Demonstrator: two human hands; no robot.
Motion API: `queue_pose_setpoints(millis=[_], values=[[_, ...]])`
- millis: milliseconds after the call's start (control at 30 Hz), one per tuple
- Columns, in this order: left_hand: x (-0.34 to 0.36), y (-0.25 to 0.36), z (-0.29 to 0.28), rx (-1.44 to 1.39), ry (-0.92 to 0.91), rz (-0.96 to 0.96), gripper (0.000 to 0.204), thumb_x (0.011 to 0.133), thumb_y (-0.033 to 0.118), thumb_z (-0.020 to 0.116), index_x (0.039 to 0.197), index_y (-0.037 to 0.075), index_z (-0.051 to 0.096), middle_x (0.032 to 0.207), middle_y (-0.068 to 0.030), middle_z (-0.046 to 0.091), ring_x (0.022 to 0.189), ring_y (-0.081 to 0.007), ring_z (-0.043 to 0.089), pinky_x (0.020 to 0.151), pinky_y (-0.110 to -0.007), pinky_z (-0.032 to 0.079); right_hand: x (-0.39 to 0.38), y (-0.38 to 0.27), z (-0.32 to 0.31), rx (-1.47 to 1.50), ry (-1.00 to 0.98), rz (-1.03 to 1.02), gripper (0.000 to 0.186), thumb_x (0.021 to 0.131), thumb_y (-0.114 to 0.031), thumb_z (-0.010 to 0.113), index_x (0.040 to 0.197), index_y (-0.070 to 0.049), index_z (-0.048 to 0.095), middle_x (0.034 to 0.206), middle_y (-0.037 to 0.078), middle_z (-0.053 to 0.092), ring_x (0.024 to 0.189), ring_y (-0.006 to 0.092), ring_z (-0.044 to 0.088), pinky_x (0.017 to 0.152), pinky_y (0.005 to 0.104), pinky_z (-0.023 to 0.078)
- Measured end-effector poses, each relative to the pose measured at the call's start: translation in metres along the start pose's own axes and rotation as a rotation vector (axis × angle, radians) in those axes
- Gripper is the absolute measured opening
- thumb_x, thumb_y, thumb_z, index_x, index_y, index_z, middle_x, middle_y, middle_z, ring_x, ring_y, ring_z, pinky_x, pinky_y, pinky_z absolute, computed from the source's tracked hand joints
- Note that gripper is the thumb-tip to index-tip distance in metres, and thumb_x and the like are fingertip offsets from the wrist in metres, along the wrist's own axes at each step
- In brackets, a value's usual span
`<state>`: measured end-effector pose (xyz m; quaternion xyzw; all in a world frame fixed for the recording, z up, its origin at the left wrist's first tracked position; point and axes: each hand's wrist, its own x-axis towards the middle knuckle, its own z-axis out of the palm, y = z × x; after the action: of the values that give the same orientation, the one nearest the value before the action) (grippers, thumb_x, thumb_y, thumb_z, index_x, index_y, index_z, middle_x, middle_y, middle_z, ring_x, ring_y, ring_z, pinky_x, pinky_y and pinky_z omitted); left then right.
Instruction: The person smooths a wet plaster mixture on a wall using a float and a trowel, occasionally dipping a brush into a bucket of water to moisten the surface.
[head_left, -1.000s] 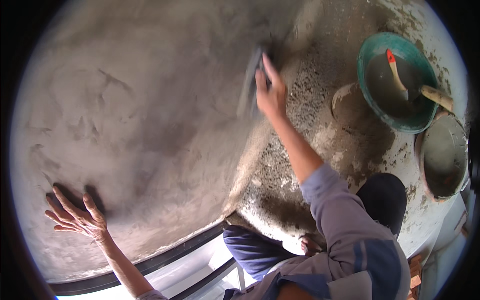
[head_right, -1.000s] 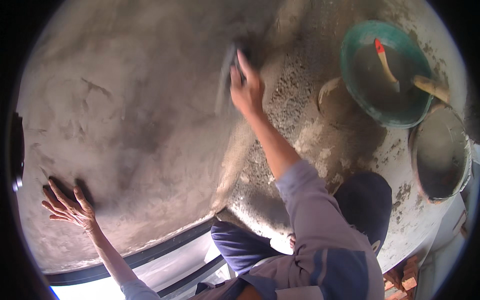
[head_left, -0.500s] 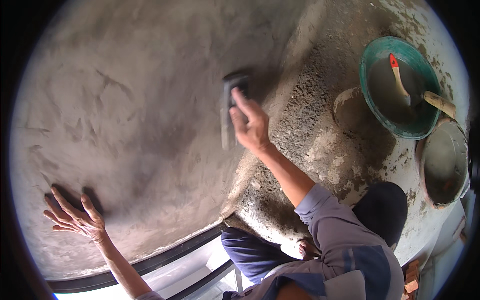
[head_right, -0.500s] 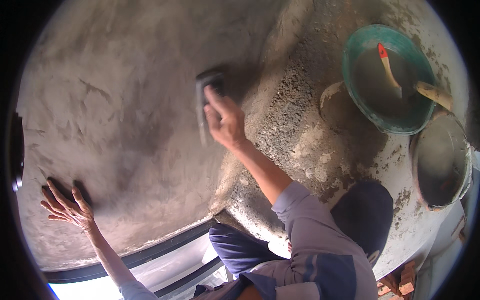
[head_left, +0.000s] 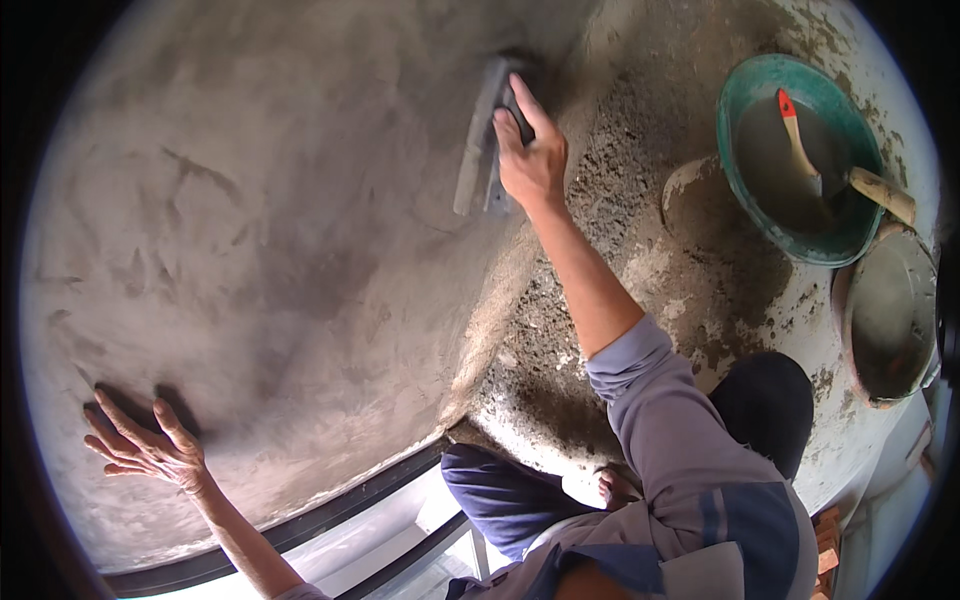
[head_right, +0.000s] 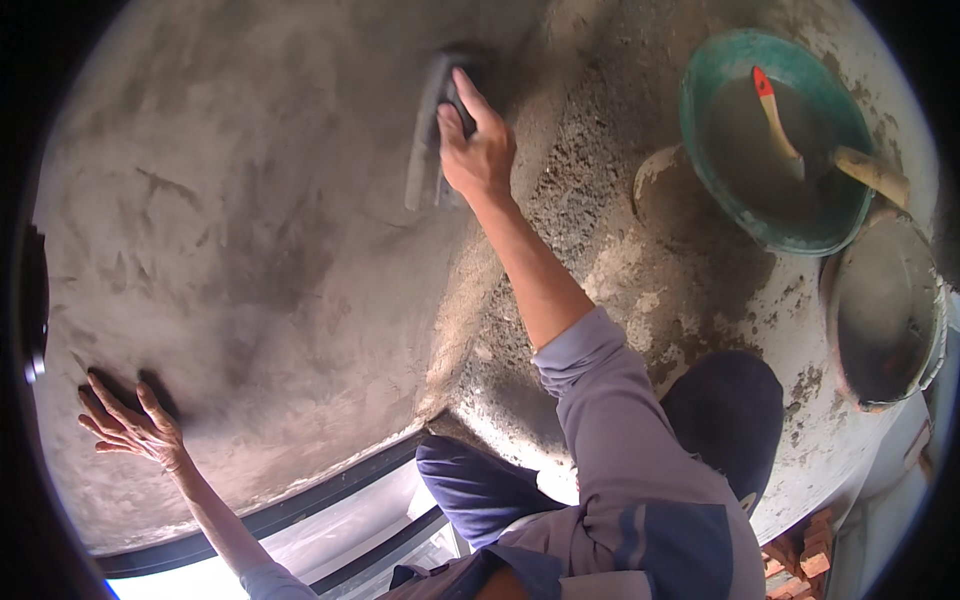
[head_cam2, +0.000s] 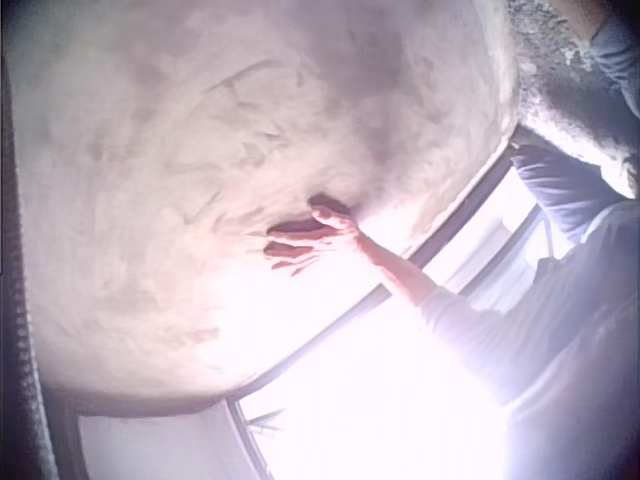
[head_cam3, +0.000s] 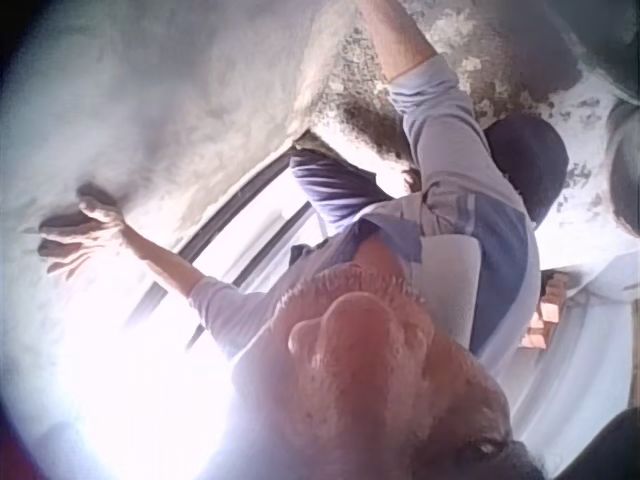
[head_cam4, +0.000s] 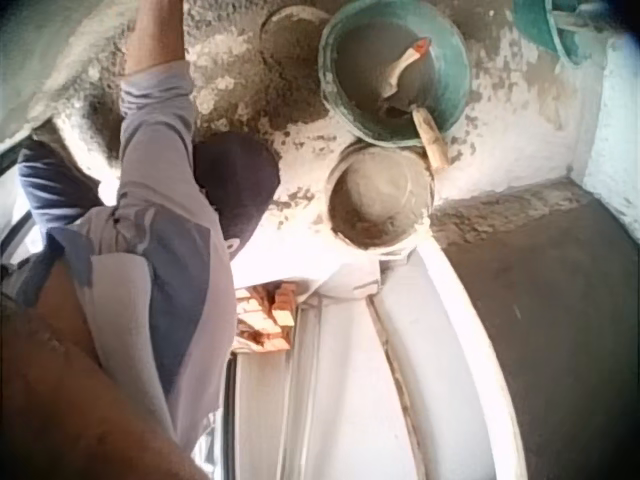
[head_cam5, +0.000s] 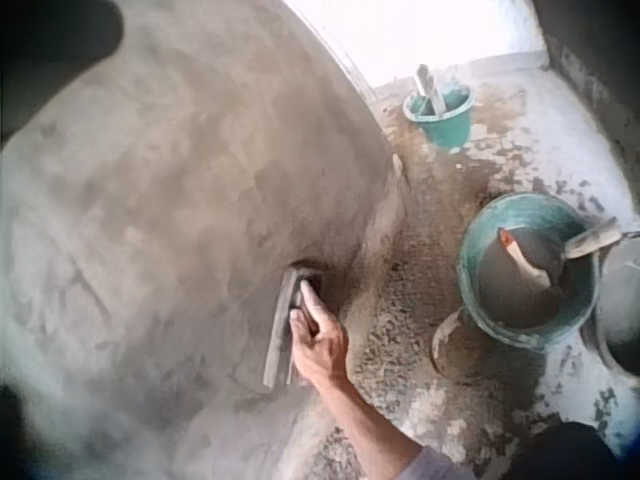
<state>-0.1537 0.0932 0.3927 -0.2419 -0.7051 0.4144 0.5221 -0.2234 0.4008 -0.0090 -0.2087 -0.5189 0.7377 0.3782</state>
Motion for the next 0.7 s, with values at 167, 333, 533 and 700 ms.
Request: queue_pose_setpoints(millis=[167,333,533,700], values=[[0.006,0.0,-0.006,0.002,0.01,0.03,0.076,0.095,0.073,0.037,0.155,0.026,0.037,0.162,-0.0093,0.029,0.151,-0.0406,0.015,0.111,-0.076,0.008,-0.065,0.013,0.027,0.174,-0.237,-0.266,0.051,0.098,-0.029,0.062,0.141,-0.002,0.053,0.136,0.024,0.059,0.131,0.0333,0.054,0.11,0.0407,0.045],[0.001,-0.002,-0.005,0.029,0.016,0.031,0.077,0.095,0.073,0.035,0.156,0.026,0.037,0.162,-0.0093,0.027,0.15,-0.0405,0.016,0.111,-0.076,0.009,0.081,-0.018,0.002,0.1,0.055,-0.052,0.042,0.1,-0.02,0.059,0.139,-0.005,0.056,0.138,0.018,0.06,0.127,0.0291,0.058,0.11,0.0386,0.044],[0.004,-0.006,-0.008,0.041,0.0,0.022,0.078,0.095,0.073,0.034,0.156,0.026,0.036,0.162,-0.0094,0.027,0.15,-0.0405,0.016,0.111,-0.075,0.009,0.0,0.076,-0.015,0.017,0.004,-0.094,0.045,0.1,-0.023,0.059,0.143,-0.008,0.053,0.135,0.021,0.061,0.123,0.0297,0.061,0.106,0.0403,0.047],[-0.001,-0.007,-0.006,0.032,0.013,0.062,0.077,0.096,0.072,0.033,0.156,0.023,0.036,0.162,-0.0101,0.029,0.15,-0.04,0.017,0.112,-0.073,0.009,0.09,0.009,-0.007,-0.022,-0.007,-0.221,0.043,0.098,-0.02,0.061,0.138,-0.007,0.057,0.132,0.016,0.064,0.124,0.0305,0.061,0.11,0.0391,0.045]])
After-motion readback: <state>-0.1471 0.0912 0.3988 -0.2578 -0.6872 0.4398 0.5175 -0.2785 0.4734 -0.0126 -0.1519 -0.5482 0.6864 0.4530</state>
